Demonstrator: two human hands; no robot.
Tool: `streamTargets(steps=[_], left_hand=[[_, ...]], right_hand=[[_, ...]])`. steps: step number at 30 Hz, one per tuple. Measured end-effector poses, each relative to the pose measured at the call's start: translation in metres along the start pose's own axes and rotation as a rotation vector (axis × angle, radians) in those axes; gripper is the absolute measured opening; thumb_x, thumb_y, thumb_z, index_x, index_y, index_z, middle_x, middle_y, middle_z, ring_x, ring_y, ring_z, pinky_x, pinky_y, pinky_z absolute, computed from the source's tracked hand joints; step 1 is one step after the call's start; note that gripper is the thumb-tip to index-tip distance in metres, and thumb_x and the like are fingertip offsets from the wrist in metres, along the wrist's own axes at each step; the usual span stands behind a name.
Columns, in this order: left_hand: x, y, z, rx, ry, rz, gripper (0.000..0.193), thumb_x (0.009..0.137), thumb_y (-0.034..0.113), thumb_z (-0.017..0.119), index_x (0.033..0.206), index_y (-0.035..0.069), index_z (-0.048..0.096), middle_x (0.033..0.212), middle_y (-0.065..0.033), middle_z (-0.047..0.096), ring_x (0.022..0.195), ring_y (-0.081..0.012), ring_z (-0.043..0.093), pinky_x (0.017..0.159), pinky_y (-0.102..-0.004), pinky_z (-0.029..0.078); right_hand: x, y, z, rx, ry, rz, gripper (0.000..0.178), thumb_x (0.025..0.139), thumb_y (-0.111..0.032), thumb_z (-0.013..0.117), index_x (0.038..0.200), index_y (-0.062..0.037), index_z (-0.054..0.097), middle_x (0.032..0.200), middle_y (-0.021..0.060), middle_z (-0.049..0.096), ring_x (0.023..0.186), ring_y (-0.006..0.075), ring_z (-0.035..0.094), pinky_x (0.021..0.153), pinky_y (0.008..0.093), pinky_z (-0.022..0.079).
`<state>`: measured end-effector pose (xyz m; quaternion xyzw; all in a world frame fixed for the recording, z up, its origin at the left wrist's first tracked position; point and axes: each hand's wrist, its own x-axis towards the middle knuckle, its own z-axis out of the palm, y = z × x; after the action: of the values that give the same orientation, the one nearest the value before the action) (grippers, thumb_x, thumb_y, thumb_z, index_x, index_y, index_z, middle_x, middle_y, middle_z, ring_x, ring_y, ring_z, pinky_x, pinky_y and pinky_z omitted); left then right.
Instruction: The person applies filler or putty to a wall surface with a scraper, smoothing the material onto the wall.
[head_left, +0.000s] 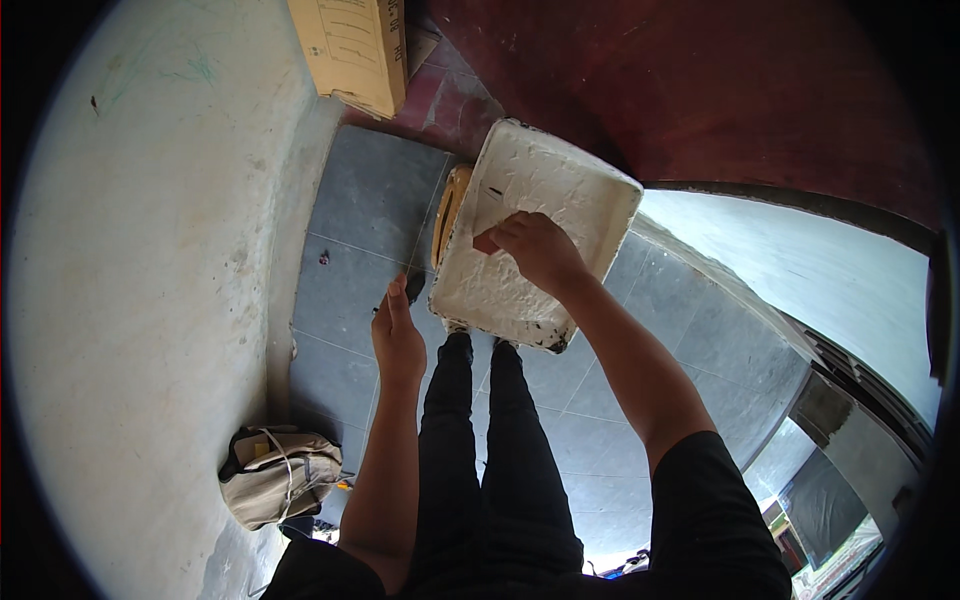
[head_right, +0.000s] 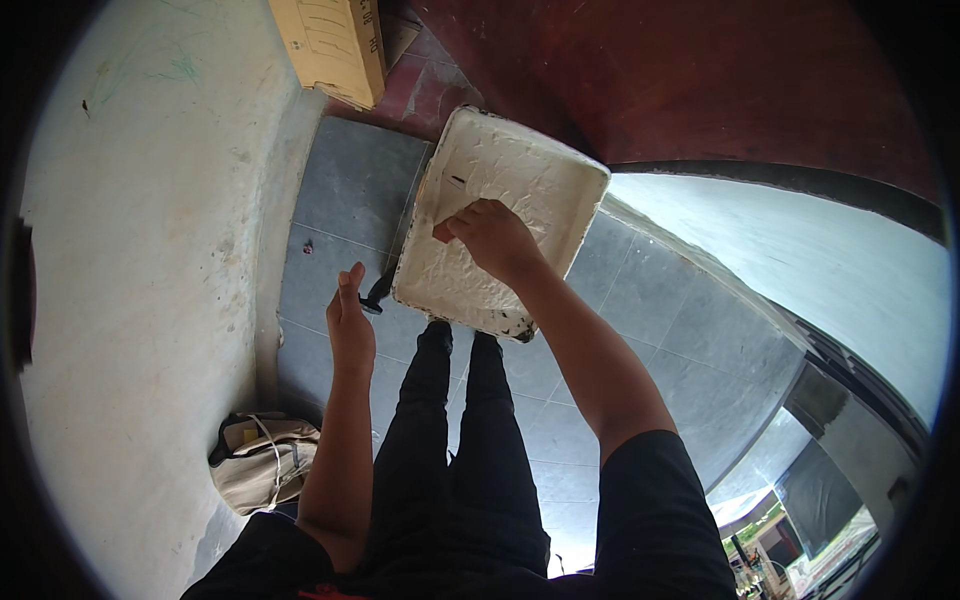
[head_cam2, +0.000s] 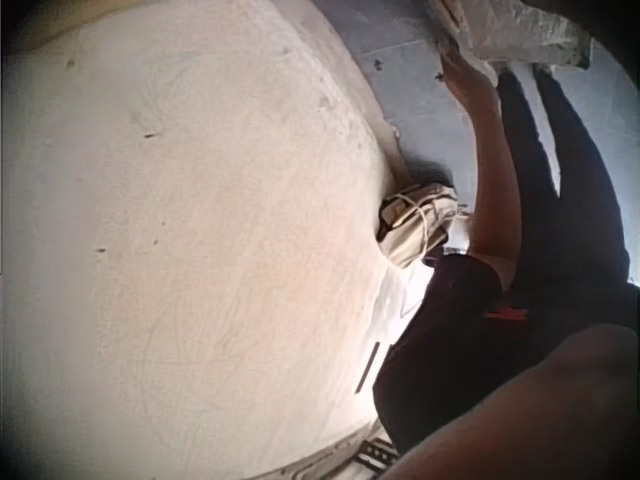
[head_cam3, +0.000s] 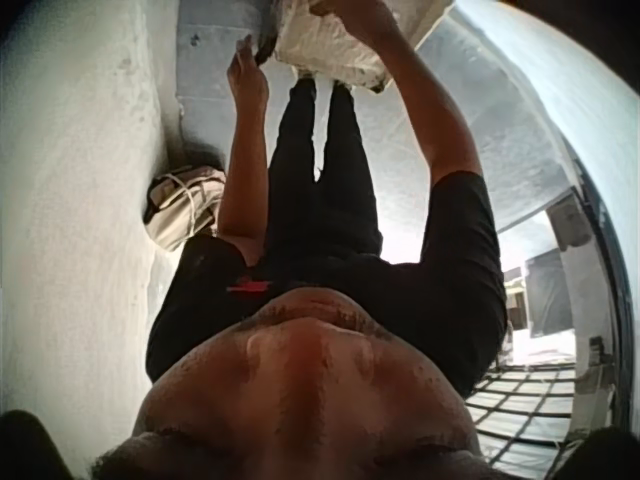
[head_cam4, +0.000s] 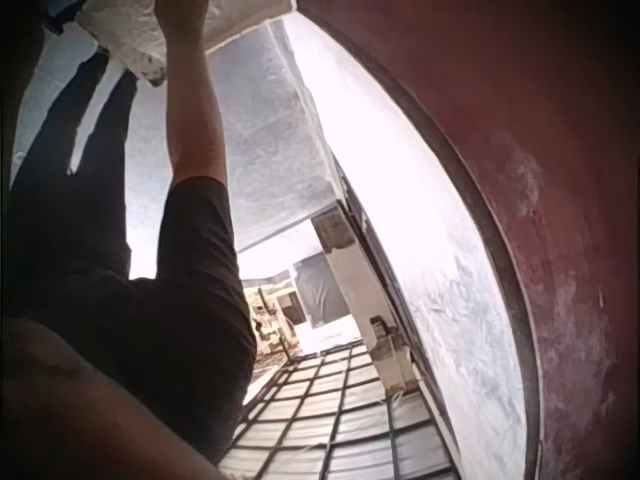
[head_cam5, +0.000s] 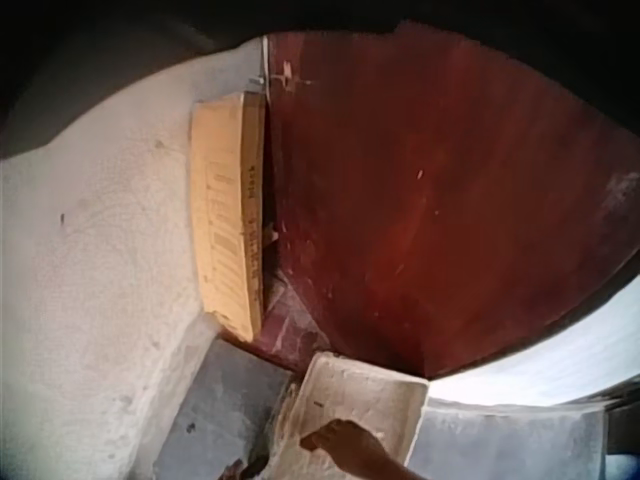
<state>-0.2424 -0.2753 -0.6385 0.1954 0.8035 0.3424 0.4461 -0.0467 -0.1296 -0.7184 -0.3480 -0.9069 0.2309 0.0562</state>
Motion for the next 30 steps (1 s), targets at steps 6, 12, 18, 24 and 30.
streamTargets(steps=[6,12,18,24,30], left_hand=[[0.001,-0.01,-0.002,-0.023,0.022,-0.011,0.069,0.108,0.049,0.03,0.139,-0.009,0.051,0.141,-0.0257,0.054,0.138,-0.0331,0.047,0.116,-0.038,0.033],[-0.004,-0.006,-0.001,-0.027,0.005,-0.041,0.069,0.108,0.049,0.03,0.138,-0.009,0.051,0.142,-0.0256,0.054,0.138,-0.033,0.046,0.116,-0.0373,0.032],[-0.004,-0.008,-0.009,-0.02,0.039,-0.051,0.069,0.108,0.049,0.031,0.138,-0.009,0.051,0.142,-0.0252,0.054,0.138,-0.0325,0.047,0.116,-0.037,0.033],[-0.005,-0.011,0.003,-0.035,-0.003,-0.079,0.072,0.106,0.053,0.028,0.139,-0.006,0.053,0.145,-0.0214,0.053,0.143,-0.0301,0.04,0.119,-0.0382,0.023],[-0.007,-0.009,-0.006,-0.028,0.021,-0.06,0.068,0.107,0.049,0.031,0.139,-0.008,0.05,0.143,-0.0249,0.053,0.138,-0.0321,0.046,0.116,-0.037,0.032]], right_hand=[[0.026,0.005,-0.046,0.095,-0.002,0.097,0.034,0.078,0.006,0.057,0.104,-0.0128,0.071,0.102,0.0015,0.073,0.101,0.0252,0.065,0.097,0.0353,0.049],[0.004,-0.008,-0.005,0.027,-0.136,-0.128,0.038,0.078,0.003,0.06,0.106,-0.0187,0.073,0.097,-0.0002,0.071,0.098,0.0217,0.065,0.097,0.0341,0.051],[-0.041,-0.011,-0.037,0.057,0.114,-0.006,0.03,0.081,0.002,0.058,0.106,-0.0099,0.071,0.104,0.0014,0.072,0.102,0.0237,0.067,0.096,0.0379,0.052],[-0.019,0.003,-0.013,0.173,0.086,0.231,0.034,0.084,0.002,0.056,0.113,-0.0075,0.07,0.109,0.0085,0.073,0.105,0.0243,0.067,0.095,0.0389,0.051],[-0.077,-0.059,-0.012,0.179,0.122,0.166,0.034,0.08,0.002,0.06,0.111,-0.0074,0.07,0.11,0.0073,0.073,0.106,0.0258,0.067,0.097,0.037,0.052]])
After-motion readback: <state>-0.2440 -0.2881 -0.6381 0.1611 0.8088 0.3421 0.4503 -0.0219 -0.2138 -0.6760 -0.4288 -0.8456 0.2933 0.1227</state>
